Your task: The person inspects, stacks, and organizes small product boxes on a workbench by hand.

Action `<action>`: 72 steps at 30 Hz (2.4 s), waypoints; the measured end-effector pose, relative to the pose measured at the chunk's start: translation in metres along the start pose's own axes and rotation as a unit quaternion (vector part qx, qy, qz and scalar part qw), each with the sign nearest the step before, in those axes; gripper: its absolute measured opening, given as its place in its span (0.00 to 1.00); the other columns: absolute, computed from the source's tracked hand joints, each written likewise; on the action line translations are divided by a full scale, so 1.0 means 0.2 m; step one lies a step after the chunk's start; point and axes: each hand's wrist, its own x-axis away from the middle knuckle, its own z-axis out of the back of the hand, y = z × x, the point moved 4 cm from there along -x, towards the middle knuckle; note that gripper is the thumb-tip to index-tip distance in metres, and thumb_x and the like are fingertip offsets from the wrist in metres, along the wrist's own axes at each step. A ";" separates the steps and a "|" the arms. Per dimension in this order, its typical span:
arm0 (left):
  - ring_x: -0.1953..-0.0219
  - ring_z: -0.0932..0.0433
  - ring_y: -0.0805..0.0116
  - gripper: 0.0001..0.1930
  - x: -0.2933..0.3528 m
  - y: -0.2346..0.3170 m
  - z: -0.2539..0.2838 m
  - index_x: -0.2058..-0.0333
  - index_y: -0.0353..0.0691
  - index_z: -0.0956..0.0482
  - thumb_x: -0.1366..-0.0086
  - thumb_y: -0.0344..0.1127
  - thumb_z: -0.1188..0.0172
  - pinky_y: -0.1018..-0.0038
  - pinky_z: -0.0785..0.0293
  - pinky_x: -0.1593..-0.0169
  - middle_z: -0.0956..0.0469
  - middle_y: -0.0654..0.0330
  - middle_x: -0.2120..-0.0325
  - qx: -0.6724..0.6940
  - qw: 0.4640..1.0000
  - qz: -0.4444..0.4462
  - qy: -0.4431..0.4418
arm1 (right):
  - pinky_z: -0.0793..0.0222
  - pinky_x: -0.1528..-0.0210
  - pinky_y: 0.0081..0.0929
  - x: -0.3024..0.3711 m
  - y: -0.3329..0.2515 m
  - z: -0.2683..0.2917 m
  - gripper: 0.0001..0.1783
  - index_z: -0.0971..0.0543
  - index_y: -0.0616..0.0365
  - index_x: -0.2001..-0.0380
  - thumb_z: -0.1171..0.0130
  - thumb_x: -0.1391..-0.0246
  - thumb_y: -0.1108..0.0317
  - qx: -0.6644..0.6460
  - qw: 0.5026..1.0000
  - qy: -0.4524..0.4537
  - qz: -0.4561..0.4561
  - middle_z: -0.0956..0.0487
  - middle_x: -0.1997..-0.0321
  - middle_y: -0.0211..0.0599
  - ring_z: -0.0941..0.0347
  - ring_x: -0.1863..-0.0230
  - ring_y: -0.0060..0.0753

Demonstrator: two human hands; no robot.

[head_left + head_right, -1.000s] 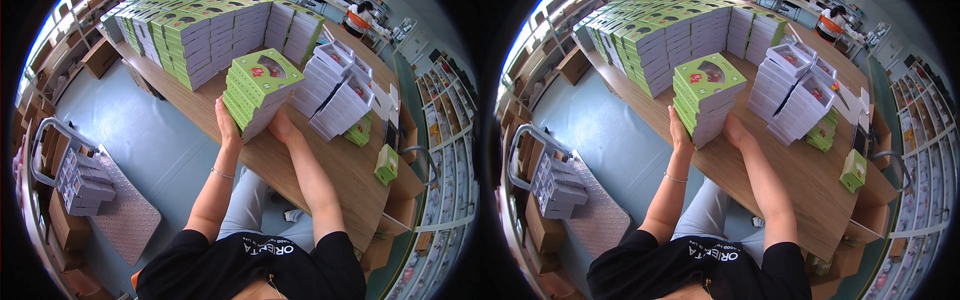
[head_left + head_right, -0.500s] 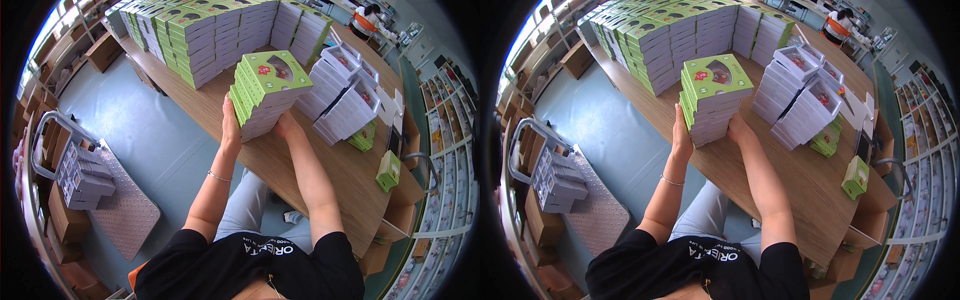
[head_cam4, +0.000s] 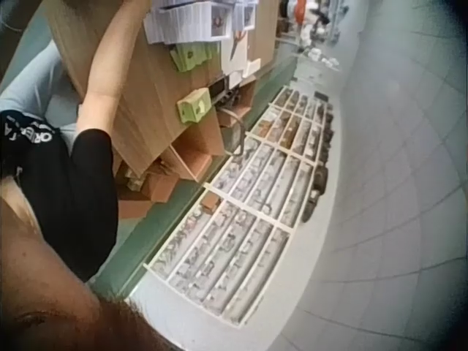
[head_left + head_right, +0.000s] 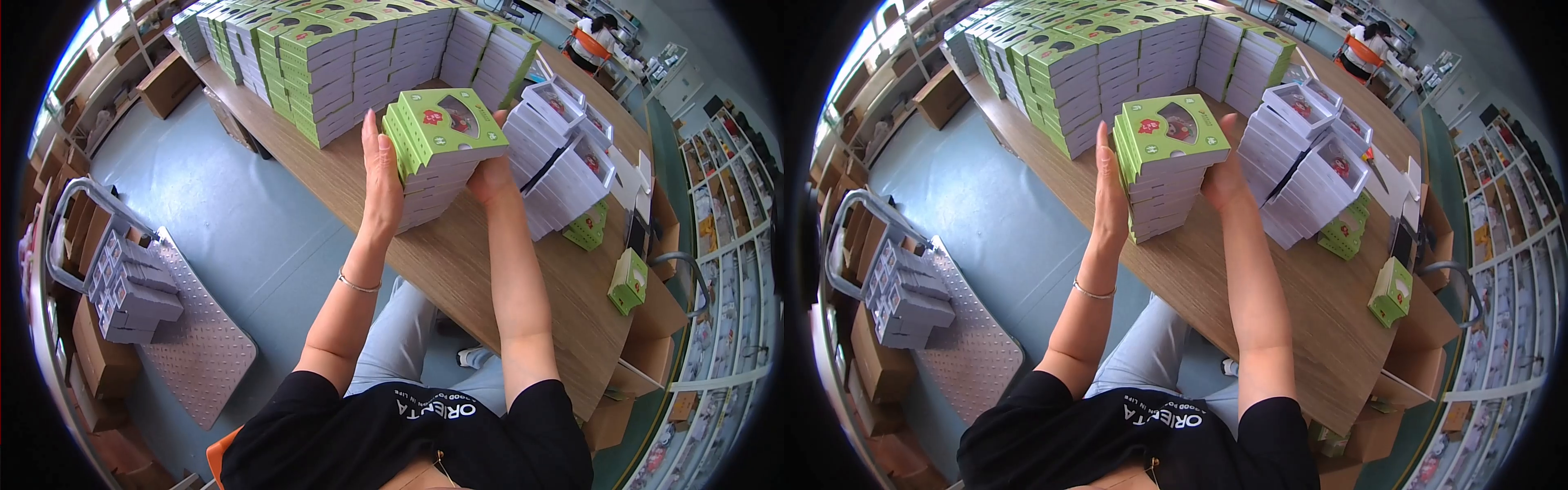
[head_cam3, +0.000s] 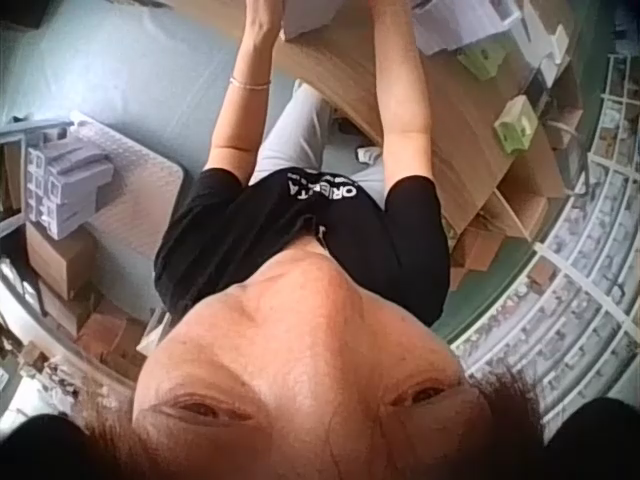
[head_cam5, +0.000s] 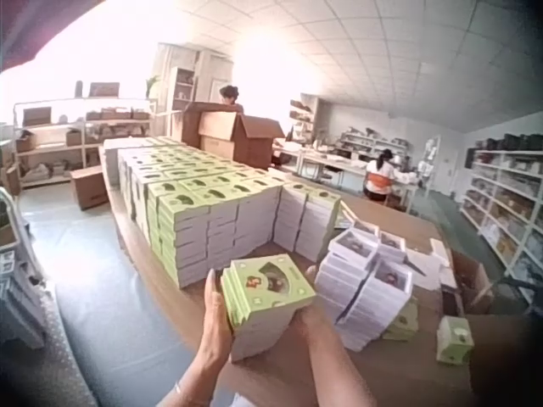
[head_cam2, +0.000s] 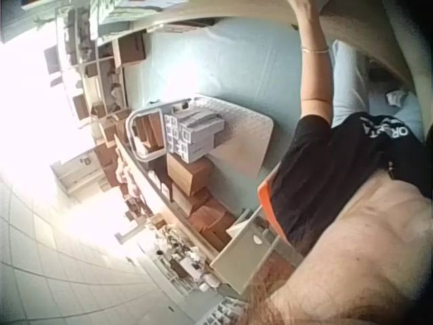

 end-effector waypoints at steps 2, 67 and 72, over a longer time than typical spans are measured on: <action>0.29 0.55 0.58 0.39 0.00 0.09 -0.02 0.30 0.41 0.59 0.28 0.63 0.69 0.67 0.59 0.29 0.54 0.49 0.31 0.016 0.999 -0.045 -0.007 | 0.42 0.34 0.35 0.03 -0.09 -0.08 0.49 0.37 0.55 0.34 0.71 0.43 0.26 -0.025 0.998 -0.010 0.050 0.34 0.34 0.39 0.37 0.35 0.38; 0.28 0.73 0.46 0.47 -1.01 -1.13 -0.38 0.32 0.32 0.66 0.32 0.66 0.64 0.60 0.64 0.29 0.75 0.37 0.31 -0.072 0.985 0.158 0.003 | 0.35 0.45 0.30 -1.03 0.41 0.76 0.30 0.39 0.64 0.34 0.52 0.40 0.69 0.052 0.946 0.290 0.138 0.28 0.41 0.46 0.30 0.46 0.37; 0.27 0.73 0.51 0.48 -1.06 -1.15 -0.39 0.31 0.37 0.67 0.33 0.69 0.63 0.61 0.64 0.29 0.75 0.43 0.30 -0.073 0.982 0.176 -0.001 | 0.35 0.44 0.31 -1.05 0.38 0.74 0.30 0.41 0.63 0.34 0.54 0.39 0.70 0.003 0.959 0.246 0.139 0.29 0.40 0.45 0.30 0.45 0.39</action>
